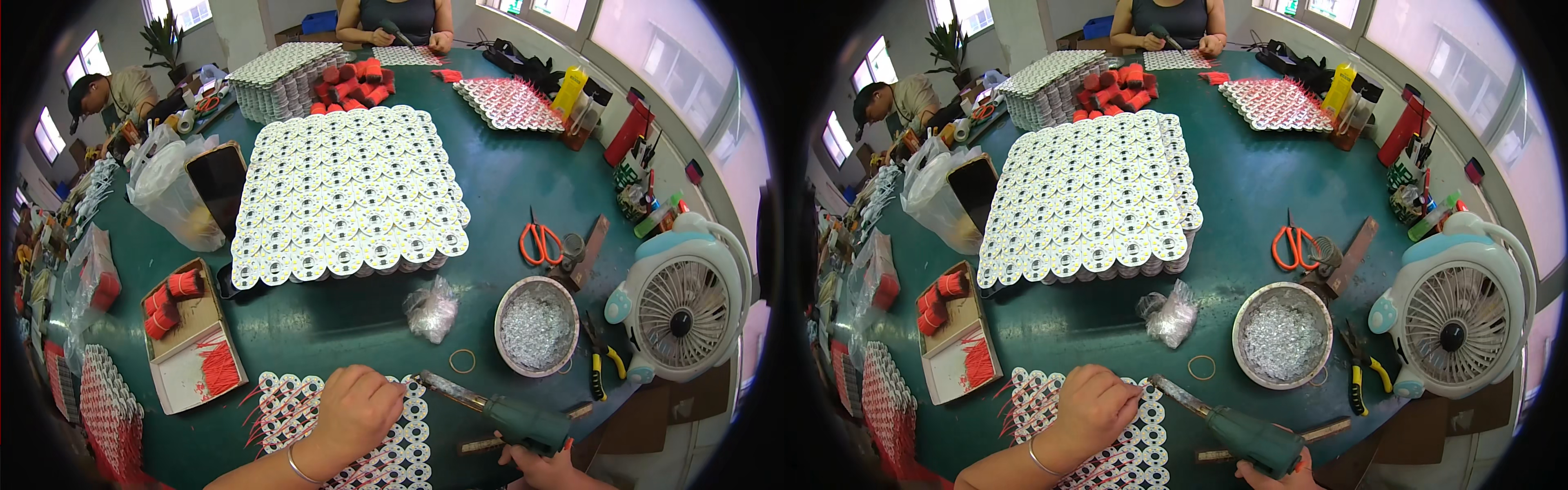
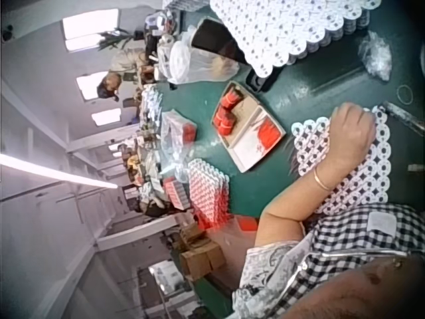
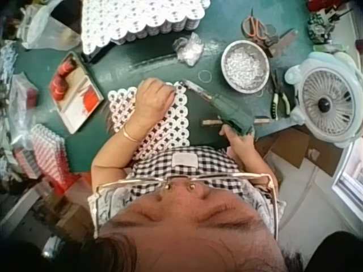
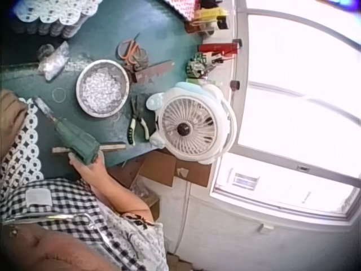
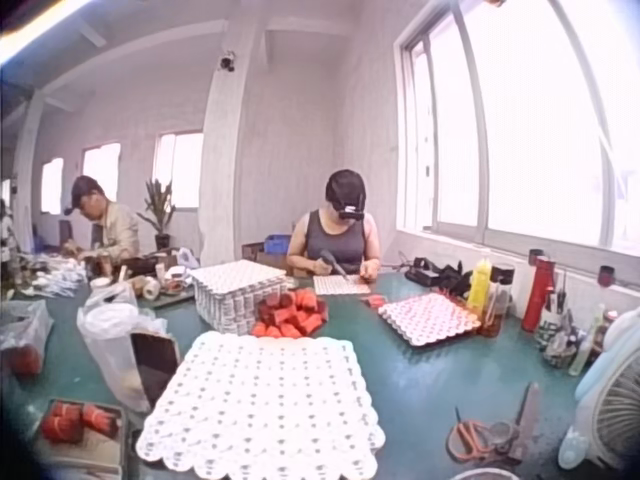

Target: The person attaches red wires onto round LED circuit boards by placing the wires by hand and soldering them with a soldering iron.

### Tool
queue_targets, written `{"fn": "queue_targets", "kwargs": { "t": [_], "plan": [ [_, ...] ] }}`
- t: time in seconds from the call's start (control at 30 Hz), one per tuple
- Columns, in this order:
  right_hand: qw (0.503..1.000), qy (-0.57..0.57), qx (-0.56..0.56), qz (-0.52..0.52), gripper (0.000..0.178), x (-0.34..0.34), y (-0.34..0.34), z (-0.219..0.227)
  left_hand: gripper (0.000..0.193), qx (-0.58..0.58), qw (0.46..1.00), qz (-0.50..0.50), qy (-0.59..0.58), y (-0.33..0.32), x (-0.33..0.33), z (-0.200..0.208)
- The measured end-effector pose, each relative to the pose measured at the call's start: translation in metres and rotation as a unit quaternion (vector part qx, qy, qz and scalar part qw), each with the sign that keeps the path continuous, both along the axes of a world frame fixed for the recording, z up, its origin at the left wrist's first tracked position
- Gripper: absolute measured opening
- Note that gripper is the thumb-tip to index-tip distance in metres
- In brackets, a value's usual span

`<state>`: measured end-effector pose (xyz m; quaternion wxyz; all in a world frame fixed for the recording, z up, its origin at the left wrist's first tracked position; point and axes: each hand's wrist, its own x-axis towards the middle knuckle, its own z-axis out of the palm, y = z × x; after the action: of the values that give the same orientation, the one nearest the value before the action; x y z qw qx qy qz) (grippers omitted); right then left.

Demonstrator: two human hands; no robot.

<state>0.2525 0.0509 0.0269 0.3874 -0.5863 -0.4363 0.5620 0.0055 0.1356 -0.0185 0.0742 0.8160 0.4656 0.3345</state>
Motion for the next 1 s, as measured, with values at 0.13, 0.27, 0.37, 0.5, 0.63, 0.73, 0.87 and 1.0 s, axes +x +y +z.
{"fn": "queue_targets", "kwargs": {
  "t": [0.13, 0.27, 0.37, 0.5, 0.63, 0.73, 0.87, 1.0],
  "plan": [
    [1.000, 0.004, -0.005, -0.015, 0.021, -0.001, 0.002, -0.003, 0.014, -0.001, 1.000, 0.000, 0.002, 0.002, 0.000, 0.002],
    [0.999, 0.013, -0.035, -0.034, 0.021, -0.002, 0.001, -0.001, 0.014, -0.003, 1.000, 0.020, 0.012, -0.004, -0.008, 0.002],
    [0.999, -0.002, -0.016, -0.032, 0.024, 0.010, -0.005, 0.005, 0.016, -0.022, 0.999, -0.034, -0.004, 0.000, -0.003, -0.003],
    [0.993, 0.041, 0.084, -0.069, 0.031, -0.003, 0.000, 0.005, 0.014, -0.058, 0.994, -0.040, 0.080, -0.006, -0.008, 0.010],
    [0.997, 0.037, 0.067, -0.029, 0.043, 0.001, -0.007, 0.004, 0.016, -0.096, 0.988, 0.007, 0.120, -0.026, -0.051, 0.038],
    [0.994, 0.033, 0.088, -0.050, 0.041, 0.001, -0.013, 0.005, 0.014, -0.068, 0.978, 0.169, 0.101, -0.033, -0.106, 0.046],
    [0.995, 0.054, 0.048, -0.076, 0.035, 0.001, -0.018, 0.007, 0.020, -0.099, 0.944, 0.302, 0.082, -0.034, -0.159, 0.047],
    [0.995, 0.035, 0.075, -0.062, 0.032, 0.003, -0.028, 0.009, 0.021, -0.164, 0.924, 0.320, 0.131, -0.030, -0.162, 0.045]
  ]
}}
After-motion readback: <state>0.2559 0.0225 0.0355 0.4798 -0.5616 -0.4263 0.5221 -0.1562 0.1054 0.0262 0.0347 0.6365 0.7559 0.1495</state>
